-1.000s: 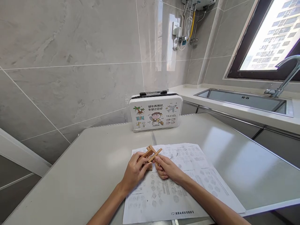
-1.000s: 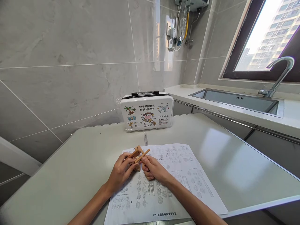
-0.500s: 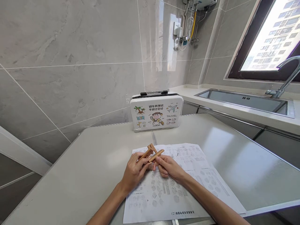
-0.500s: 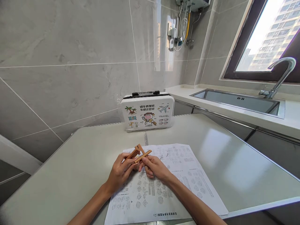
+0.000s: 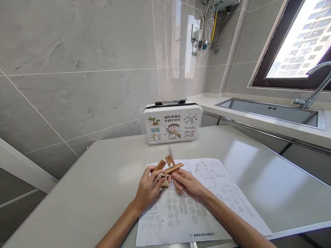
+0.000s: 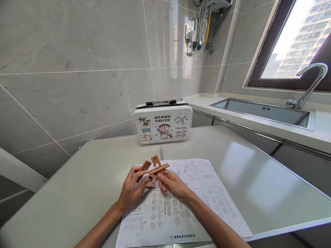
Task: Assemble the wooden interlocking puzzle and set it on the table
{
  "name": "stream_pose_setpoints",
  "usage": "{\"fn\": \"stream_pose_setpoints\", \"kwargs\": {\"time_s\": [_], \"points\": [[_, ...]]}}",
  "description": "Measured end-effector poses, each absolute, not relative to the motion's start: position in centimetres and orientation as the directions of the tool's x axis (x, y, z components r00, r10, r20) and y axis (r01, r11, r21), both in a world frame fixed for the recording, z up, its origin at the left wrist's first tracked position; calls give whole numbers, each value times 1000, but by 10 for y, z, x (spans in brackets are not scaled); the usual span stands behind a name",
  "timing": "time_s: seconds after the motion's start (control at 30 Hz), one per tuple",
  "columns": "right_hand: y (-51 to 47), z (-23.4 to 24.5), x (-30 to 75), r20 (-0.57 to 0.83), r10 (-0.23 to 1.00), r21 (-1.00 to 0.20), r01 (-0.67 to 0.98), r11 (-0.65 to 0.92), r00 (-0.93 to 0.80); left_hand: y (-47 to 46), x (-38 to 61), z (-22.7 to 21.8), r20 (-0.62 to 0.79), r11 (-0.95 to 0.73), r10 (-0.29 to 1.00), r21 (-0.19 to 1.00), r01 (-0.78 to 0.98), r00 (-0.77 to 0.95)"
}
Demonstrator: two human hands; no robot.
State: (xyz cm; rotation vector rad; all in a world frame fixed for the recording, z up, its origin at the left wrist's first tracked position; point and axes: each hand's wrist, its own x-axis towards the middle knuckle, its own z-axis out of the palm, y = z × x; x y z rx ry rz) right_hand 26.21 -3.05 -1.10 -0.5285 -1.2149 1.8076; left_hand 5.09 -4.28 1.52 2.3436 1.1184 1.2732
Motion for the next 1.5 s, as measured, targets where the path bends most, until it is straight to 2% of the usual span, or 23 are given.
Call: {"fn": "stream_pose_setpoints", "kwargs": {"time_s": [0.1, 0.23, 0.4, 0.63, 0.77, 0.97, 1.5], "points": [[-30, -7, 265, 84, 856, -880, -441, -176, -509, -41, 54, 17, 498, -553, 831, 701, 450, 248], [-28, -4, 268, 47, 877, -858, -469, -209, -478, -35, 56, 18, 398, -435, 900, 836, 335, 176], [-27, -4, 270, 31, 888, -841, -492, -224, -458, -32, 57, 16, 148, -157, 980, 985, 67, 131], [-27, -7, 270, 9, 876, -821, -503, -269, -482, -30, 58, 18, -7, 36, 989, 981, -191, 149], [-29, -6, 268, 16, 859, -837, -477, -268, -512, -31, 58, 19, -56, 111, 979, 954, -279, 197], [-31, -11, 265, 34, 828, -857, -443, -264, -560, -36, 62, 15, -73, 153, 956, 949, -274, 284], [-33, -13, 268, 103, 686, -819, -452, -353, -721, -37, 62, 13, -57, 165, 925, 951, -260, 376]]}}
